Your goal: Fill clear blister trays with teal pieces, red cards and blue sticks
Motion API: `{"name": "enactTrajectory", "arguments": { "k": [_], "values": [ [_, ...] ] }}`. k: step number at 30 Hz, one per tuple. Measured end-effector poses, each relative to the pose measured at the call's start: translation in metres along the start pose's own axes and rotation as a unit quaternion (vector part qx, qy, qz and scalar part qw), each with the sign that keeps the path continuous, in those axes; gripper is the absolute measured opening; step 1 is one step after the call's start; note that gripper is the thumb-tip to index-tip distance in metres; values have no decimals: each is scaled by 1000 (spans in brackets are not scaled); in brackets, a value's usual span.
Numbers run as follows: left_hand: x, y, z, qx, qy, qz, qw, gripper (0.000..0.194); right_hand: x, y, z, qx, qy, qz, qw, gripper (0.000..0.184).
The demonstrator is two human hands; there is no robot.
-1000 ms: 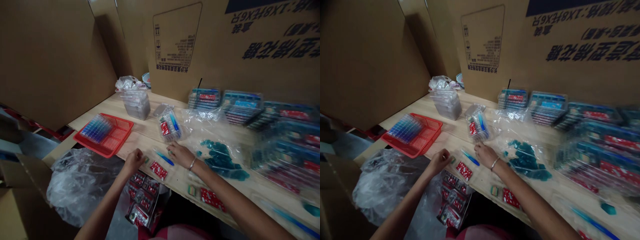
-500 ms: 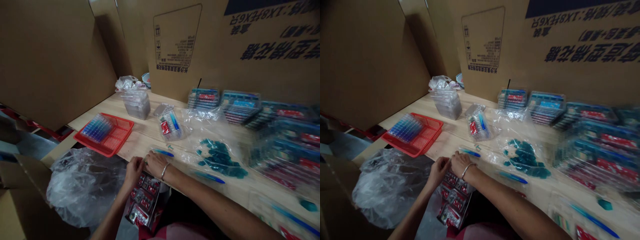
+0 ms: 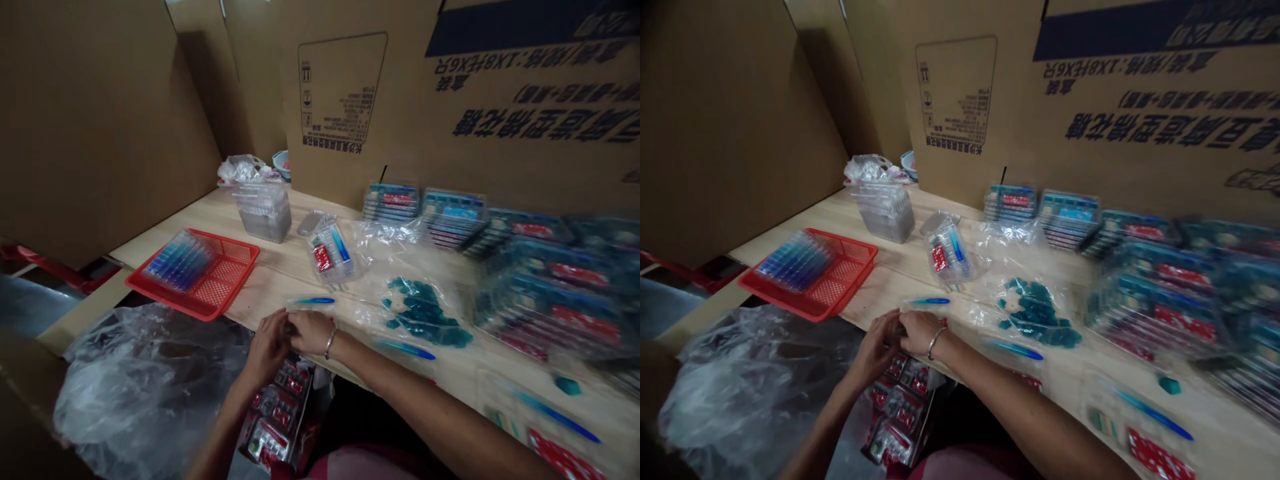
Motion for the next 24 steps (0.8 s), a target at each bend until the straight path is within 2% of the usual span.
{"name": "enactTrajectory", "arguments": {
  "k": [3,7,12,18,24],
  "values": [
    [-5,1,-1,-36,-47,-8,998,51,-9,-3,8,2,0,34,999,30],
    [-7,-1,-4,-61,-45,-6,997,48,-15,-2,10,-14,-45,55,997,37],
    [-4,-3,-6,-81,-47,-19,995,47,-11,5,10,-31,-52,54,997,34],
    [-11,-7,-1,-66,-28,-22,997,55,4,1,12,-29,-10,36,999,31],
    [-11,-10,0,-73,-5,-25,997,51,18,-1,3,-45,78,-93,992,18]
  ]
}}
Point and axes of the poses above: each hand's wrist, its own z-axis away from the middle knuckle, its own y-axis out of the back of the hand, x = y × z, the point moved 4 cm from there along -z, towards the middle knuckle, and after that the axes turned 13 degrees about -x, right-handed, at the moved point
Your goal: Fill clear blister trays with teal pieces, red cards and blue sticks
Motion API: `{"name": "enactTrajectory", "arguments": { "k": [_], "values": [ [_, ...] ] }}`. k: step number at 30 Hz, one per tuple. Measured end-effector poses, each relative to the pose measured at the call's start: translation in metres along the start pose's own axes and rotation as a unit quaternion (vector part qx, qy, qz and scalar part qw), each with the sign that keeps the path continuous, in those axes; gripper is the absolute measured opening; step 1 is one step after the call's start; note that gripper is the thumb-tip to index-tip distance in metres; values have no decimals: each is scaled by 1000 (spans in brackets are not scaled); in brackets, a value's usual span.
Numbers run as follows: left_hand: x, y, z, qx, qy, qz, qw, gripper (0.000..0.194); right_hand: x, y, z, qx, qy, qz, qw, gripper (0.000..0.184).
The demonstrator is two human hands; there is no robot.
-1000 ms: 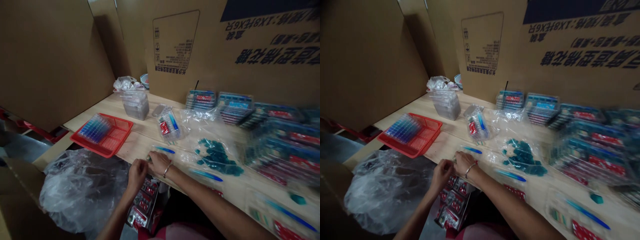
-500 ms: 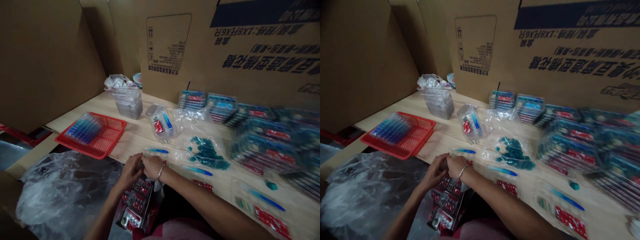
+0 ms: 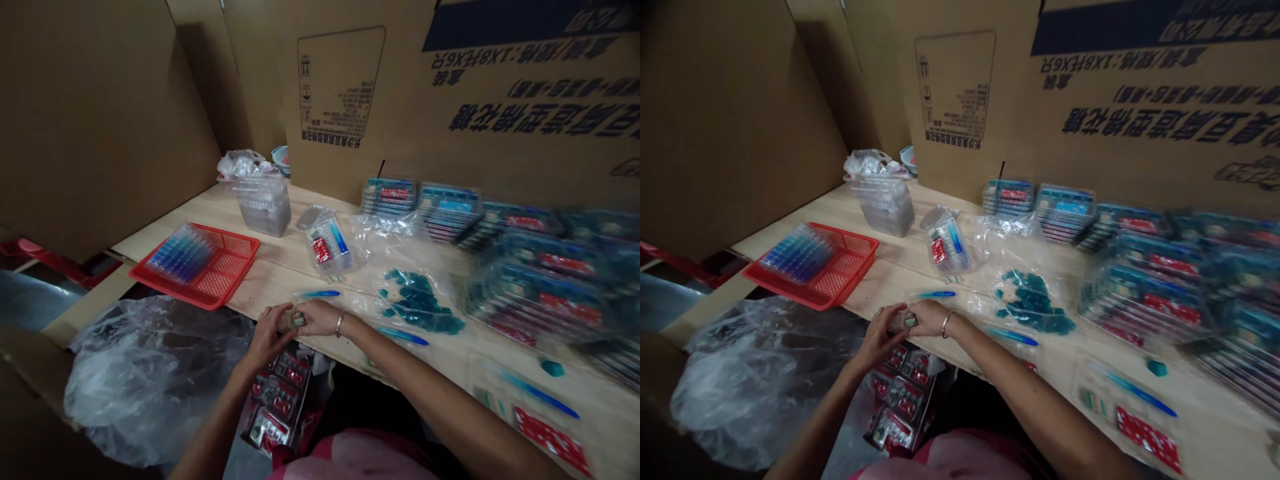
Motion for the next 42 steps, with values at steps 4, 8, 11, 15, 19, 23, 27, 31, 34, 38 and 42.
{"name": "enactTrajectory", "arguments": {
  "k": [4,8,11,15,19,23,27,31,34,38,42],
  "values": [
    [1,0,0,15,-6,-4,1000,49,5,4,3,17,37,-58,997,7],
    [3,5,1,4,-14,9,1000,48,7,8,10,63,35,-102,992,8],
    [16,12,1,33,-18,50,998,45,6,8,19,80,37,-144,986,14],
    [43,10,-3,126,42,261,956,41,3,4,39,114,68,-319,938,22],
    [75,-20,-20,105,99,512,847,43,5,3,68,221,30,-306,926,26],
    [95,-44,-33,103,125,634,756,45,7,6,99,275,-81,-123,950,20],
    [96,-53,-40,101,146,630,756,43,9,5,114,249,-119,-83,958,22],
    [94,-52,-40,96,168,614,765,38,18,0,112,228,-69,-165,957,29],
    [101,-48,-39,100,161,611,768,35,30,-5,113,278,-42,-255,925,31],
    [114,-46,-39,87,141,616,770,35,42,-12,122,347,-13,-410,843,29],
    [123,-46,-40,75,146,603,781,38,41,-14,138,339,-2,-430,837,31]
  ]
}}
Point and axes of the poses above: each hand's wrist, its own z-axis away from the middle knuckle, its own y-axis out of the back of the hand, x = y × z, the point moved 4 cm from there along -z, towards the middle knuckle, and after that the axes turned 13 degrees about -x, right-handed, at the moved point
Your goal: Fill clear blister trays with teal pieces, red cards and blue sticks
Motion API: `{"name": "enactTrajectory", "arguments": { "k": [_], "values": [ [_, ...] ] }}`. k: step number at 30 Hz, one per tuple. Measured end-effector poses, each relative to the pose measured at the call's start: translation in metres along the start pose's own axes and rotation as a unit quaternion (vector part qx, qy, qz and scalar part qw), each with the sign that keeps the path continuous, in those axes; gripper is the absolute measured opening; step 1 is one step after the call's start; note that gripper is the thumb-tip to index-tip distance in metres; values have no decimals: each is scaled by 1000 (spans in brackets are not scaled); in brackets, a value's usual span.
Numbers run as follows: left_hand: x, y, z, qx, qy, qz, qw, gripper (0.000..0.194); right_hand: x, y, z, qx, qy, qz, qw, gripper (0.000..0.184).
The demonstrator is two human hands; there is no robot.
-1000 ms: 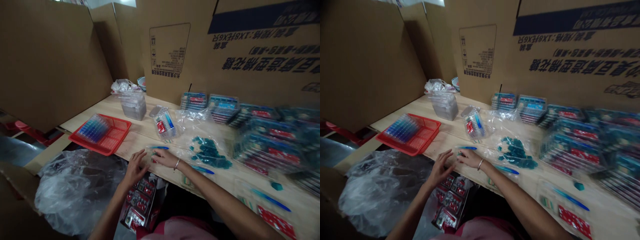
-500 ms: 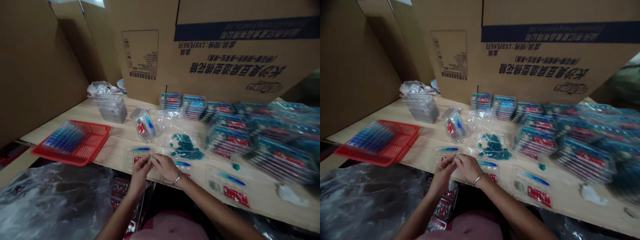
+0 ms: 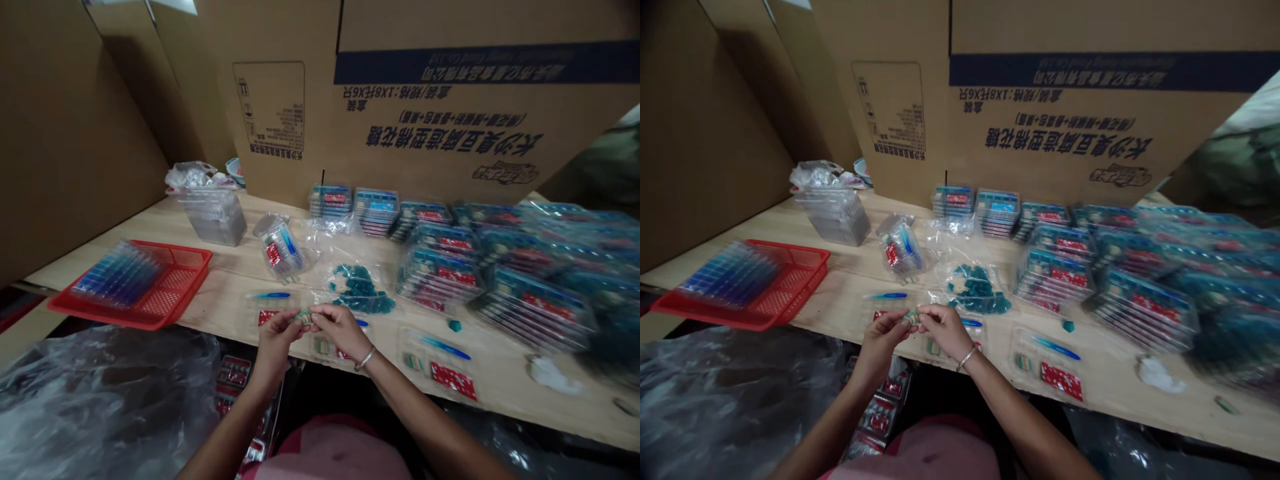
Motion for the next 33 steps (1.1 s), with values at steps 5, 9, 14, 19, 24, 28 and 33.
{"name": "enactTrajectory", "arguments": {
  "k": [5,9,14,19,24,28,33],
  "values": [
    [3,-11,2,-11,-26,-47,999,35,-10,7,12,-20,1,36,999,30],
    [7,-20,6,-20,-50,-55,997,35,-15,8,20,-37,3,29,999,29],
    [12,-26,12,-28,-77,-49,995,33,-19,8,28,-28,14,18,999,28],
    [14,-24,21,-70,-119,-98,985,21,-25,6,35,-24,18,13,999,24],
    [17,-13,33,-39,-185,-192,963,13,-23,3,37,6,24,-9,1000,22],
    [29,-15,39,-44,-254,-327,909,6,-26,-2,38,-25,29,-44,998,22],
    [45,-22,43,-56,-312,-390,864,10,-34,-2,42,-60,52,-70,994,24]
  ]
}}
Point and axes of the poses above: each hand's wrist, its own z-axis away from the middle knuckle, its own y-axis out of the back of the hand, x = y × z, the point moved 4 cm from there along -z, towards the middle knuckle, and after that the axes turned 13 degrees about -x, right-handed, at the moved point
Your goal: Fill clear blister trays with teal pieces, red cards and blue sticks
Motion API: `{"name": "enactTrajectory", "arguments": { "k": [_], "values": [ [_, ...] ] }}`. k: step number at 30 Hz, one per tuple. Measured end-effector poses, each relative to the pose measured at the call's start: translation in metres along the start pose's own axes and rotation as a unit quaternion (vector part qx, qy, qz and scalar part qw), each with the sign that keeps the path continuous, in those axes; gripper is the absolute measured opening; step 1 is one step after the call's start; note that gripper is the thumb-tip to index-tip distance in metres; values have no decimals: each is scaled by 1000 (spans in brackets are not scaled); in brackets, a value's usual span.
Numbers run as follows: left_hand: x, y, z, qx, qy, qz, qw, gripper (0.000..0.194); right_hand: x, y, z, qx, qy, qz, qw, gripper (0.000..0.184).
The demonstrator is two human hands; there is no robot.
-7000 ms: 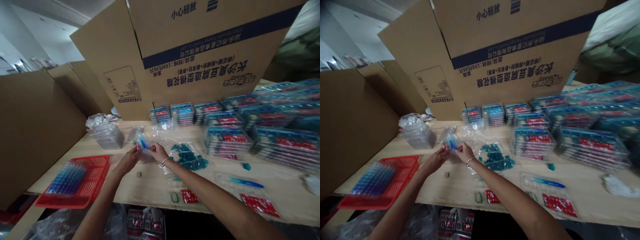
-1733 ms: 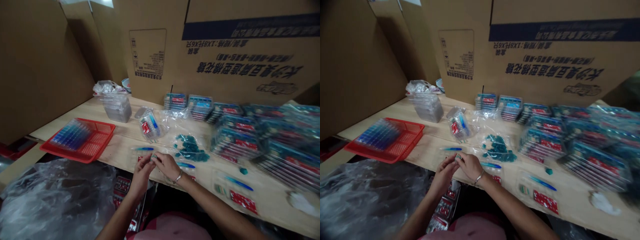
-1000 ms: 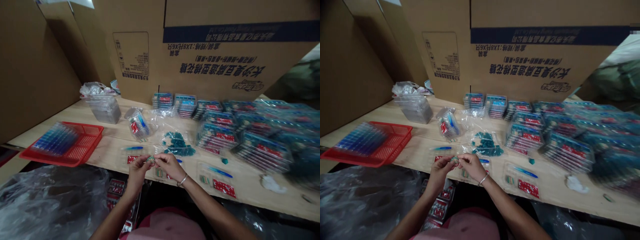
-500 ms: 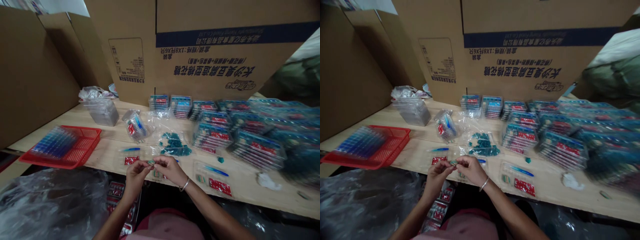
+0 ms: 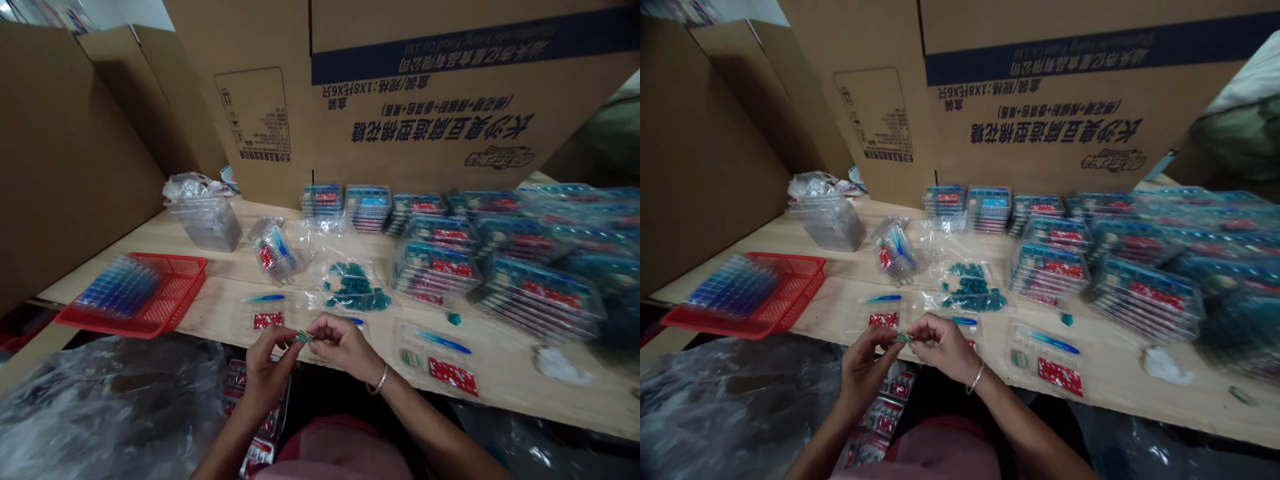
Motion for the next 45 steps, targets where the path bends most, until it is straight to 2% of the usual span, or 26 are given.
{"name": "enactTrajectory", "arguments": {
  "k": [3,5,9,12,15,20,23,28,36,39,42,45],
  "values": [
    [1,-2,-2,6,2,48,999,10,5,1,1,-30,-19,-65,997,30],
    [-2,-9,0,19,41,118,992,11,9,2,1,-30,-26,-113,993,33],
    [-16,-28,7,72,157,263,949,14,14,2,1,6,-29,-160,987,34],
    [-22,-37,11,108,211,314,919,20,15,2,1,26,-36,-185,982,33],
    [-22,-35,9,104,204,305,924,19,15,2,1,27,-41,-209,977,34],
    [-10,-20,-2,15,72,185,980,15,9,8,3,13,-48,-159,986,33],
    [-7,-17,-6,-27,36,157,987,20,5,11,4,2,-56,-115,992,34],
    [-12,-19,-7,-43,68,221,972,10,4,10,5,-22,-61,-106,992,37],
    [-20,-24,0,5,96,283,954,8,-1,5,4,-6,-38,-129,991,37],
    [-26,-27,1,9,136,312,940,9,-1,6,1,5,-33,-123,992,35],
    [-34,-31,2,32,196,341,919,16,1,8,0,45,-22,-126,991,33],
    [-37,-34,1,86,240,369,894,24,3,10,2,103,-20,-157,982,33]
  ]
}}
Point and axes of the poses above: each hand's wrist, its own z-axis away from the middle knuckle, its own y-axis out of the back of the hand, x = y × z, the point moved 4 cm from there along -z, towards the middle knuckle, and after that the axes turned 13 degrees about -x, right-handed, at the moved point
